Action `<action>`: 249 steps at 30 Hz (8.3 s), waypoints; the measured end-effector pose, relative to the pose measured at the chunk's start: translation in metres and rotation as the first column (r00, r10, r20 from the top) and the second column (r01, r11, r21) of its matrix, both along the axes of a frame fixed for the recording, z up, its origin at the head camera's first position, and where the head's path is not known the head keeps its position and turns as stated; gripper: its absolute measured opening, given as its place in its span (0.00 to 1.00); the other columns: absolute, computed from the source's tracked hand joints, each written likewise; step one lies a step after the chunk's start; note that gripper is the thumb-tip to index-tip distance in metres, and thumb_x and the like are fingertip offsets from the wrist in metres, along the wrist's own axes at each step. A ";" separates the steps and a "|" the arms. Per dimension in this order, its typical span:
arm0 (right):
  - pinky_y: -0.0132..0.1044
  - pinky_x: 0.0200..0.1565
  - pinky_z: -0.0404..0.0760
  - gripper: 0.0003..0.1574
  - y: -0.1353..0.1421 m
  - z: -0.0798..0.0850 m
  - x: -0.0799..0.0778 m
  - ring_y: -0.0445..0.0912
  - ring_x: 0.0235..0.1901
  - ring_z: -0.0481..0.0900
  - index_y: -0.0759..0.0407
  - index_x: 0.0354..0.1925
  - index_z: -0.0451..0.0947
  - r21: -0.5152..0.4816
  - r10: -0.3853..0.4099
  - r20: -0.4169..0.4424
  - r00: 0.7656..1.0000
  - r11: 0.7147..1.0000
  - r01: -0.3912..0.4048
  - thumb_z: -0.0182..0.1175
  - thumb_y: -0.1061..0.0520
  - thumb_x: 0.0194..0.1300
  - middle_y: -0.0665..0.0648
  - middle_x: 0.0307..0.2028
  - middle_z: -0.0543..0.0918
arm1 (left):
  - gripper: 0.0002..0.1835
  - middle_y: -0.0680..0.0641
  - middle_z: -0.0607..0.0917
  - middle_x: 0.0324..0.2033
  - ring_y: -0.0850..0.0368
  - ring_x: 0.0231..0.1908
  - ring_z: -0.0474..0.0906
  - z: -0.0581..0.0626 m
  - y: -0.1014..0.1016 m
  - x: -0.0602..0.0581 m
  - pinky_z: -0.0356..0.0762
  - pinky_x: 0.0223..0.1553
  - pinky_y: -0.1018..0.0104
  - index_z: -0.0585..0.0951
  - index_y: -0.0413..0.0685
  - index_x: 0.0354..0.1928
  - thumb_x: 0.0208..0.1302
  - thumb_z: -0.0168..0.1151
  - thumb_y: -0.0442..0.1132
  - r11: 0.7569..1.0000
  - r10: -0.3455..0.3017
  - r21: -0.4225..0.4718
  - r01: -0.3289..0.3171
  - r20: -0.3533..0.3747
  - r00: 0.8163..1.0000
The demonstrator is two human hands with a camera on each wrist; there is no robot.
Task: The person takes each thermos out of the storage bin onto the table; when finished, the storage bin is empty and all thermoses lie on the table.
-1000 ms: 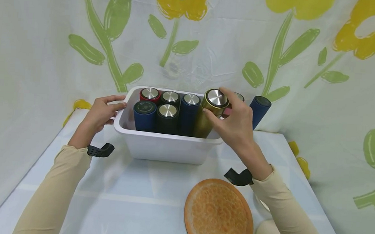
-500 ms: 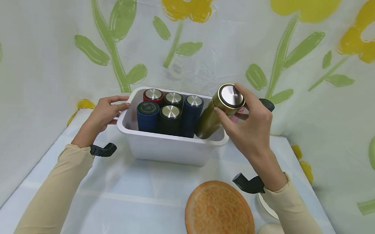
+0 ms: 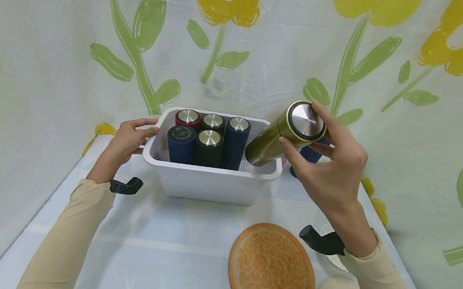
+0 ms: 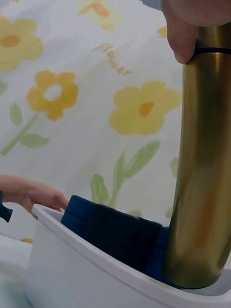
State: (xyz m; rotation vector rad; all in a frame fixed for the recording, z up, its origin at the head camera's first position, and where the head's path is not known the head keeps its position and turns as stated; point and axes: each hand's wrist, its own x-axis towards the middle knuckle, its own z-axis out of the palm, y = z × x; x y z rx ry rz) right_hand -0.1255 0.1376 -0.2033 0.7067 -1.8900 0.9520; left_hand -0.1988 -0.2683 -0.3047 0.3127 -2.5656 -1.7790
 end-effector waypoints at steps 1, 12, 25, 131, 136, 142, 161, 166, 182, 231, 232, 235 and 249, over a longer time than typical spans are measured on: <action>0.22 0.41 0.80 0.42 0.002 0.001 0.002 0.47 0.47 0.84 0.62 0.61 0.79 -0.016 0.002 -0.006 1.000 1.000 -0.002 0.79 0.65 0.45 0.52 0.52 0.85 | 0.30 0.35 0.70 0.67 0.39 0.56 0.75 0.000 0.000 0.000 0.83 0.36 0.67 0.67 0.51 0.74 0.74 0.57 0.48 1.000 0.000 0.002 0.000 -0.001 1.000; 0.23 0.41 0.80 0.38 0.019 0.009 0.014 0.45 0.44 0.84 0.62 0.57 0.82 -0.080 -0.011 -0.060 0.998 0.997 0.006 0.77 0.61 0.44 0.55 0.48 0.87 | 0.31 0.35 0.72 0.65 0.44 0.50 0.77 -0.003 -0.001 -0.001 0.83 0.35 0.67 0.67 0.52 0.74 0.73 0.58 0.50 1.000 0.004 -0.011 -0.004 -0.005 1.000; 0.18 0.40 0.77 0.38 0.054 0.013 0.027 0.38 0.43 0.83 0.67 0.55 0.82 -0.062 -0.105 -0.052 0.993 0.993 0.102 0.77 0.59 0.42 0.61 0.47 0.87 | 0.31 0.35 0.72 0.64 0.51 0.45 0.79 -0.004 -0.002 -0.003 0.83 0.36 0.67 0.66 0.51 0.75 0.74 0.57 0.50 1.000 -0.021 -0.012 0.020 -0.008 1.000; 0.66 0.65 0.58 0.50 0.194 -0.090 -0.169 0.70 0.66 0.61 0.64 0.77 0.51 0.308 -0.448 0.645 0.620 0.894 0.325 0.60 0.43 0.70 0.75 0.68 0.64 | 0.30 0.34 0.70 0.66 0.39 0.55 0.75 -0.003 0.001 0.000 0.83 0.36 0.67 0.67 0.51 0.74 0.74 0.57 0.50 1.000 -0.019 -0.016 0.019 -0.023 1.000; 0.64 0.66 0.60 0.50 0.196 -0.086 -0.167 0.67 0.67 0.63 0.63 0.77 0.51 0.253 -0.441 0.624 0.644 0.895 0.368 0.61 0.45 0.69 0.75 0.69 0.63 | 0.30 0.34 0.71 0.66 0.42 0.52 0.76 -0.003 -0.002 0.000 0.84 0.35 0.67 0.67 0.51 0.74 0.74 0.57 0.49 1.000 -0.010 -0.014 0.010 -0.022 1.000; 0.62 0.63 0.66 0.46 0.193 -0.074 -0.158 0.63 0.68 0.65 0.64 0.75 0.56 0.219 -0.442 0.573 0.690 0.894 0.392 0.60 0.46 0.68 0.71 0.69 0.66 | 0.31 0.35 0.70 0.67 0.41 0.53 0.75 -0.004 -0.002 -0.002 0.83 0.35 0.67 0.67 0.52 0.74 0.74 0.57 0.51 1.000 -0.002 -0.010 0.002 -0.011 1.000; 0.58 0.59 0.74 0.39 0.149 -0.042 -0.131 0.56 0.68 0.67 0.61 0.70 0.67 0.228 -0.396 0.440 0.806 0.917 0.327 0.63 0.47 0.67 0.62 0.68 0.70 | 0.31 0.35 0.68 0.68 0.39 0.56 0.74 -0.002 0.000 -0.001 0.83 0.36 0.68 0.66 0.52 0.75 0.74 0.57 0.50 1.000 -0.007 -0.007 0.007 -0.005 1.000; 0.60 0.55 0.76 0.37 0.138 -0.045 -0.124 0.61 0.62 0.73 0.63 0.67 0.70 0.254 -0.367 0.398 0.841 0.925 0.283 0.66 0.50 0.65 0.65 0.65 0.74 | 0.31 0.35 0.69 0.68 0.38 0.57 0.74 -0.001 0.000 -0.002 0.83 0.37 0.68 0.66 0.53 0.75 0.74 0.57 0.50 1.000 -0.008 -0.004 0.008 -0.005 1.000; 0.59 0.52 0.79 0.36 0.091 -0.053 -0.109 0.58 0.60 0.75 0.66 0.63 0.74 0.284 -0.190 0.305 0.933 0.953 0.101 0.72 0.58 0.59 0.64 0.60 0.78 | 0.31 0.35 0.69 0.68 0.38 0.57 0.74 -0.003 -0.001 -0.002 0.83 0.37 0.67 0.65 0.54 0.75 0.74 0.57 0.50 1.000 -0.004 0.004 0.004 0.007 1.000; 0.49 0.58 0.77 0.48 -0.044 -0.075 -0.127 0.55 0.63 0.72 0.60 0.71 0.65 0.263 0.048 0.622 0.781 0.927 -0.267 0.73 0.47 0.59 0.61 0.67 0.72 | 0.31 0.34 0.69 0.67 0.37 0.57 0.73 -0.008 -0.001 0.000 0.84 0.37 0.66 0.65 0.51 0.75 0.74 0.57 0.50 1.000 -0.018 0.020 0.018 -0.010 1.000; 0.49 0.59 0.76 0.49 -0.046 -0.074 -0.128 0.56 0.63 0.72 0.60 0.71 0.65 0.272 0.039 0.626 0.779 0.925 -0.264 0.73 0.46 0.59 0.61 0.67 0.72 | 0.31 0.34 0.69 0.68 0.37 0.57 0.73 -0.008 -0.001 0.000 0.84 0.37 0.66 0.65 0.51 0.75 0.74 0.57 0.50 1.000 -0.017 0.020 0.018 -0.012 1.000; 0.51 0.61 0.74 0.50 -0.053 -0.074 -0.130 0.56 0.63 0.73 0.59 0.72 0.64 0.308 0.000 0.625 0.780 0.919 -0.247 0.73 0.44 0.59 0.61 0.67 0.72 | 0.31 0.34 0.68 0.68 0.36 0.58 0.73 -0.006 0.000 0.001 0.83 0.37 0.67 0.65 0.51 0.75 0.75 0.57 0.50 1.000 -0.015 0.018 0.015 -0.013 1.000; 0.47 0.67 0.66 0.53 -0.073 -0.076 -0.142 0.55 0.65 0.70 0.60 0.74 0.60 0.428 -0.117 0.602 0.790 0.882 -0.196 0.71 0.44 0.60 0.61 0.67 0.72 | 0.31 0.35 0.66 0.70 0.35 0.60 0.71 -0.001 0.000 0.000 0.83 0.37 0.67 0.65 0.52 0.75 0.74 0.57 0.50 1.000 -0.014 0.012 0.014 -0.009 1.000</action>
